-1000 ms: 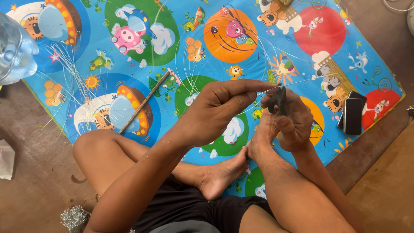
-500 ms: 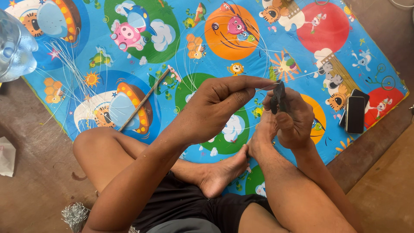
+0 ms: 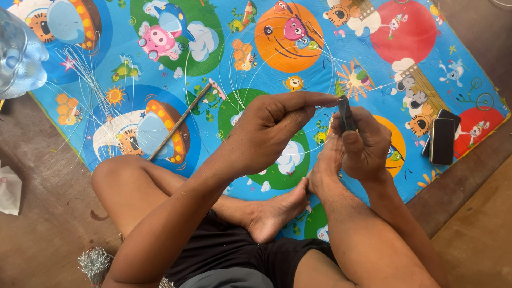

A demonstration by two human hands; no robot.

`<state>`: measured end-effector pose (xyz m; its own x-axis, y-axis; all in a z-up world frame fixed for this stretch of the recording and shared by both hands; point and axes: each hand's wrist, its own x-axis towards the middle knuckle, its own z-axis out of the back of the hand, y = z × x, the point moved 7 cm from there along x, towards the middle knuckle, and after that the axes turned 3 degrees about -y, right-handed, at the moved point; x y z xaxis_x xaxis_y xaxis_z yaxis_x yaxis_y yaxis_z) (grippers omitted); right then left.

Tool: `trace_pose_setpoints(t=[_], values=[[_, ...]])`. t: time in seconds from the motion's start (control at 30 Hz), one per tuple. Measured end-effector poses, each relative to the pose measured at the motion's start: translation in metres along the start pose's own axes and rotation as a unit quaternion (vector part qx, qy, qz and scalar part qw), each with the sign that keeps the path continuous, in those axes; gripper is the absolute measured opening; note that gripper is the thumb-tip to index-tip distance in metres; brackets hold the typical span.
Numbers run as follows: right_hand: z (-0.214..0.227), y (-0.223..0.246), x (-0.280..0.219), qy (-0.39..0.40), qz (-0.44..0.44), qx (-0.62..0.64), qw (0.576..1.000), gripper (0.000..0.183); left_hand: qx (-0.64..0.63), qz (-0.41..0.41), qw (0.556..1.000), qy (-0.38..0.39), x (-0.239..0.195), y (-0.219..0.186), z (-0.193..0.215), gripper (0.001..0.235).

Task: The person sits on a colorful mat and uses pliers to twist and cut thin metal wires. They repeatedly bend the wire into loops, secure them with the pliers, and trim excess length.

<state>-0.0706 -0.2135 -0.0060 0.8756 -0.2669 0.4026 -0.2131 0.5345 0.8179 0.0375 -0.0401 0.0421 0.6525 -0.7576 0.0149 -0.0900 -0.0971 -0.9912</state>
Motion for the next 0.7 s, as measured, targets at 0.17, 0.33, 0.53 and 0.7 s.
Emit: trace_pose_setpoints(t=[0.17, 0.33, 0.53, 0.7], values=[[0.001, -0.005, -0.004, 0.001, 0.006, -0.012, 1.000, 0.055, -0.019, -0.008, 1.000, 0.007, 0.002, 0.002, -0.003, 0.029], [-0.005, -0.025, -0.013, 0.007, -0.085, 0.163, 0.983, 0.058, 0.126, -0.054, 0.990, -0.025, -0.002, -0.008, 0.001, 0.029], [-0.010, -0.040, -0.011, 0.054, -0.204, 0.312, 0.926, 0.039, 0.450, -0.282, 0.846, 0.054, -0.024, 0.003, -0.031, 0.046], [-0.036, -0.041, -0.002, 0.194, -0.278, 0.214, 0.916, 0.029, 0.615, -0.210, 0.735, 0.194, -0.040, 0.098, -0.064, 0.015]])
